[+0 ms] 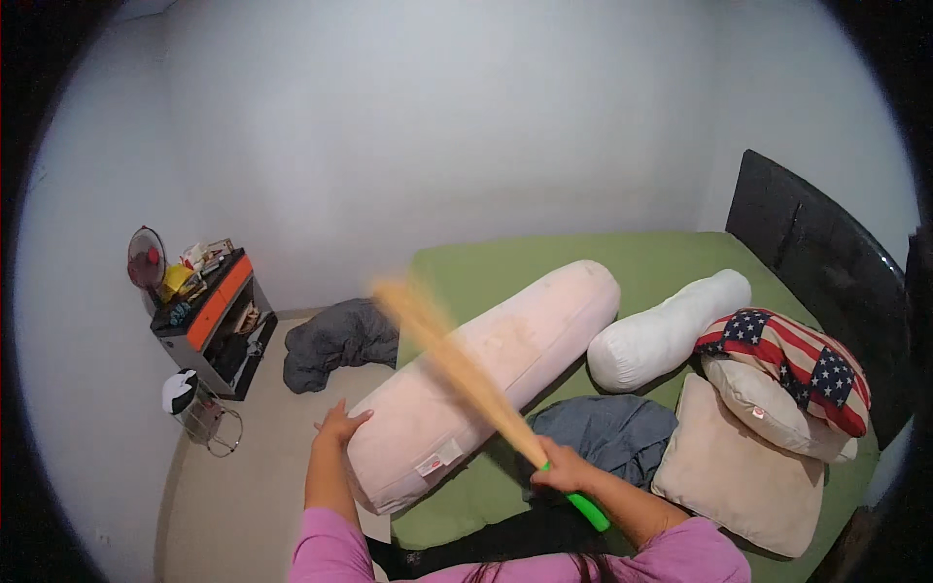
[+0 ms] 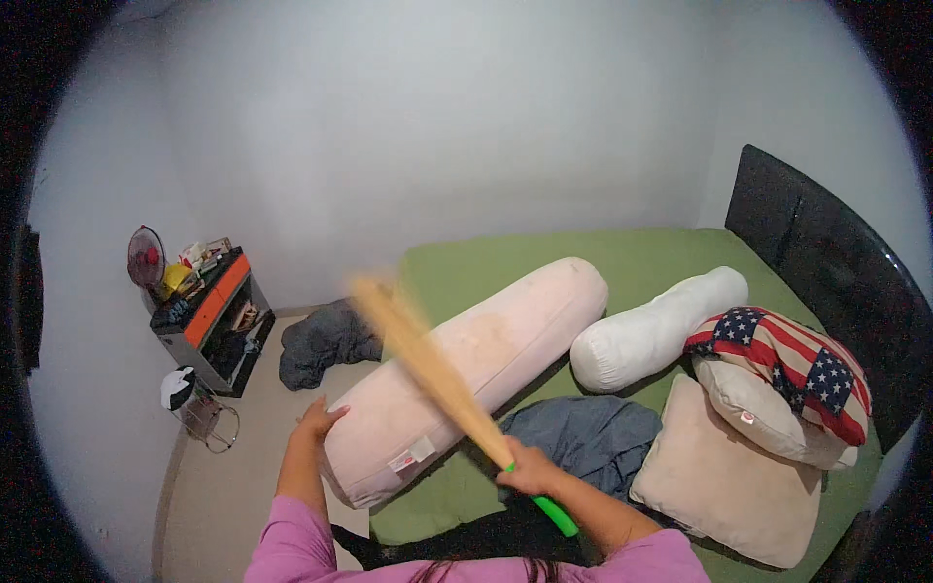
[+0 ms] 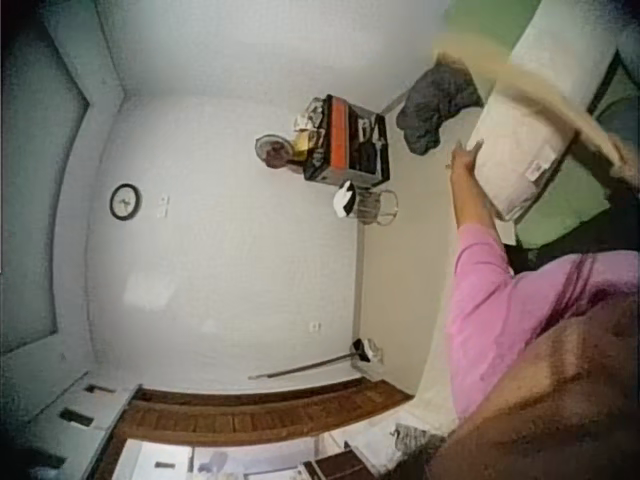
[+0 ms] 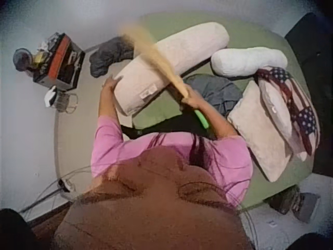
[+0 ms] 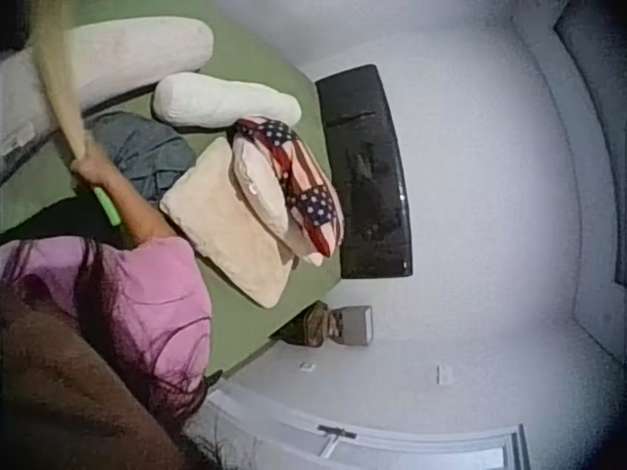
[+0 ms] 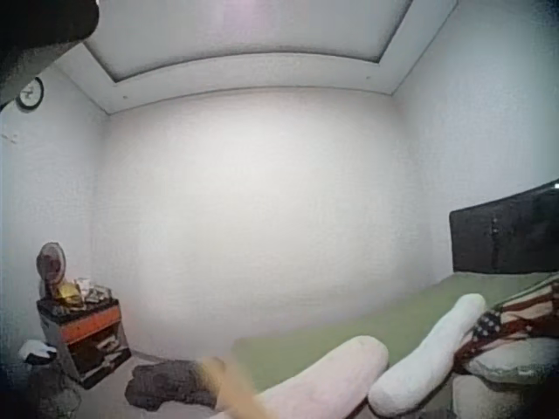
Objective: The person sits on a bed and uses a broom to repeatedly hit several pillows, including a US flag pillow and two cylindrical body pillows, to remove dust. The person then picks up a grey pillowcase and folds it.
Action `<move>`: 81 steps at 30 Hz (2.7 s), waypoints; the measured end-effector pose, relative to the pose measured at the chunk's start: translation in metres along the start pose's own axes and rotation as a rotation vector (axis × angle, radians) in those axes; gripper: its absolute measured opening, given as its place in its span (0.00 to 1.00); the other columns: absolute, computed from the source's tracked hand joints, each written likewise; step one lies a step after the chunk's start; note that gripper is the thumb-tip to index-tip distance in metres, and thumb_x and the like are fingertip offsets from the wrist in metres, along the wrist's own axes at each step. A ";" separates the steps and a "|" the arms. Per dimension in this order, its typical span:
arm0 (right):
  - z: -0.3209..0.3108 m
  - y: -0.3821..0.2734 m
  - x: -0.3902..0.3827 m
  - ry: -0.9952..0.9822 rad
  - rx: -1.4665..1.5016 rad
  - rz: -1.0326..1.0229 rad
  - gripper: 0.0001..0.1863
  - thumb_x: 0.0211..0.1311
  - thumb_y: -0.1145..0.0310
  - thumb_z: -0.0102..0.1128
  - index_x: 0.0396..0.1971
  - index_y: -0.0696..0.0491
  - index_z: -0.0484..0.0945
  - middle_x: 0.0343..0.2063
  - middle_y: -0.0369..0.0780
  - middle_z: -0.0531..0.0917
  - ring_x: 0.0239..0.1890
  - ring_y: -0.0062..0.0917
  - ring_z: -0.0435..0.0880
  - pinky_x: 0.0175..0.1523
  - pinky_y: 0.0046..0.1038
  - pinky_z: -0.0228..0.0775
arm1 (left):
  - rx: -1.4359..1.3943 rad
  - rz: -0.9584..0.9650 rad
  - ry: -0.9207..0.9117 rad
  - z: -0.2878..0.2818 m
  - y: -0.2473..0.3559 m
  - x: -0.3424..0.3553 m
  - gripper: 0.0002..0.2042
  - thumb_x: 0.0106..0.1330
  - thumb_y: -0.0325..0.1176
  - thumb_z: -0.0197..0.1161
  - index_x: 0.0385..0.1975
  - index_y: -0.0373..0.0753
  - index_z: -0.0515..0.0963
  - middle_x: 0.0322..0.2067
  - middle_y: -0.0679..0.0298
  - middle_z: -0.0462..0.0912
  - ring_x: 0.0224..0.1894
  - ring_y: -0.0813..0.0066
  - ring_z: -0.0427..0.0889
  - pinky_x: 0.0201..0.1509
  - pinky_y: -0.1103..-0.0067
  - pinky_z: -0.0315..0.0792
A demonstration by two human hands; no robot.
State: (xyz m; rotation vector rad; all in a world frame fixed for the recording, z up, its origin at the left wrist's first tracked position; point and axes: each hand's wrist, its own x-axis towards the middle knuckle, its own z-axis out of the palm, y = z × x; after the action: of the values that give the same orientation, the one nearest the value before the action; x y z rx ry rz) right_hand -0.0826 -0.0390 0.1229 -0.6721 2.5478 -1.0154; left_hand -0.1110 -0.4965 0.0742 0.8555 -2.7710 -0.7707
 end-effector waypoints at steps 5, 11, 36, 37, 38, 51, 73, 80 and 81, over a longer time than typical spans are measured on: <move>-0.036 0.032 -0.002 0.188 0.516 0.155 0.19 0.37 0.77 0.57 0.35 0.55 0.64 0.23 0.36 0.72 0.22 0.23 0.73 0.26 0.24 0.67 | -0.002 0.226 -0.212 -0.009 0.050 -0.042 0.23 0.44 0.50 0.60 0.34 0.36 0.75 0.35 0.52 0.75 0.41 0.58 0.73 0.45 0.72 0.65; -0.089 0.011 0.054 0.554 0.074 0.148 0.20 0.37 0.67 0.57 0.33 0.59 0.66 0.28 0.50 0.74 0.35 0.43 0.73 0.39 0.36 0.65 | 0.154 1.016 0.018 -0.037 0.070 -0.128 0.05 0.41 0.33 0.60 0.18 0.42 0.73 0.19 0.61 0.72 0.26 0.60 0.72 0.34 0.69 0.65; -0.099 0.016 0.173 0.662 1.112 -0.148 0.21 0.31 0.71 0.53 0.31 0.67 0.70 0.26 0.42 0.74 0.28 0.30 0.72 0.34 0.27 0.65 | -0.926 -0.094 -0.425 -0.001 -0.020 -0.238 0.30 0.37 0.31 0.67 0.45 0.37 0.63 0.40 0.61 0.71 0.43 0.70 0.69 0.47 0.76 0.63; -0.105 0.003 0.168 0.691 1.093 -0.201 0.22 0.30 0.72 0.53 0.32 0.66 0.69 0.27 0.42 0.73 0.28 0.30 0.72 0.34 0.27 0.65 | -0.863 -0.065 -0.390 -0.010 -0.013 -0.239 0.28 0.37 0.31 0.67 0.42 0.37 0.64 0.39 0.61 0.72 0.42 0.71 0.70 0.47 0.76 0.64; -0.109 -0.007 0.164 0.721 1.080 -0.247 0.22 0.30 0.72 0.53 0.33 0.66 0.68 0.28 0.42 0.73 0.29 0.30 0.72 0.34 0.28 0.65 | -0.793 -0.042 -0.359 -0.019 -0.009 -0.238 0.27 0.36 0.31 0.67 0.40 0.37 0.65 0.39 0.61 0.72 0.41 0.71 0.70 0.46 0.76 0.64; -0.141 0.038 0.133 0.716 0.674 0.026 0.27 0.33 0.77 0.56 0.41 0.60 0.65 0.33 0.40 0.73 0.34 0.25 0.72 0.38 0.23 0.64 | -0.170 0.510 0.060 0.070 -0.050 -0.174 0.29 0.32 0.33 0.68 0.39 0.48 0.66 0.50 0.55 0.54 0.58 0.47 0.44 0.59 0.58 0.44; -0.079 -0.014 0.053 0.528 -0.477 -0.300 0.41 0.38 0.67 0.55 0.57 0.47 0.47 0.38 0.50 0.73 0.34 0.45 0.74 0.37 0.39 0.67 | -0.277 0.359 0.050 0.070 -0.033 -0.194 0.36 0.39 0.36 0.65 0.52 0.46 0.54 0.57 0.53 0.47 0.61 0.51 0.39 0.62 0.65 0.42; -0.031 -0.025 0.091 0.101 -0.352 0.288 0.38 0.40 0.68 0.51 0.56 0.56 0.48 0.33 0.53 0.75 0.34 0.44 0.75 0.37 0.36 0.67 | -0.212 0.488 0.166 0.068 -0.023 -0.220 0.29 0.37 0.32 0.64 0.43 0.46 0.63 0.44 0.55 0.58 0.52 0.53 0.55 0.55 0.64 0.54; -0.001 -0.046 0.071 -0.115 -0.485 0.209 0.40 0.39 0.68 0.49 0.57 0.55 0.45 0.33 0.54 0.75 0.36 0.44 0.75 0.39 0.36 0.67 | -0.210 0.497 0.161 0.066 -0.026 -0.222 0.28 0.37 0.32 0.64 0.43 0.46 0.63 0.44 0.54 0.58 0.51 0.52 0.55 0.55 0.64 0.54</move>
State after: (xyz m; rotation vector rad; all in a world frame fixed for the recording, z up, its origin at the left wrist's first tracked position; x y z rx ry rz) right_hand -0.1285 -0.1055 0.1483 -0.5426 2.7042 -0.2794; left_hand 0.0674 -0.3624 0.0075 0.1655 -2.5337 -0.8290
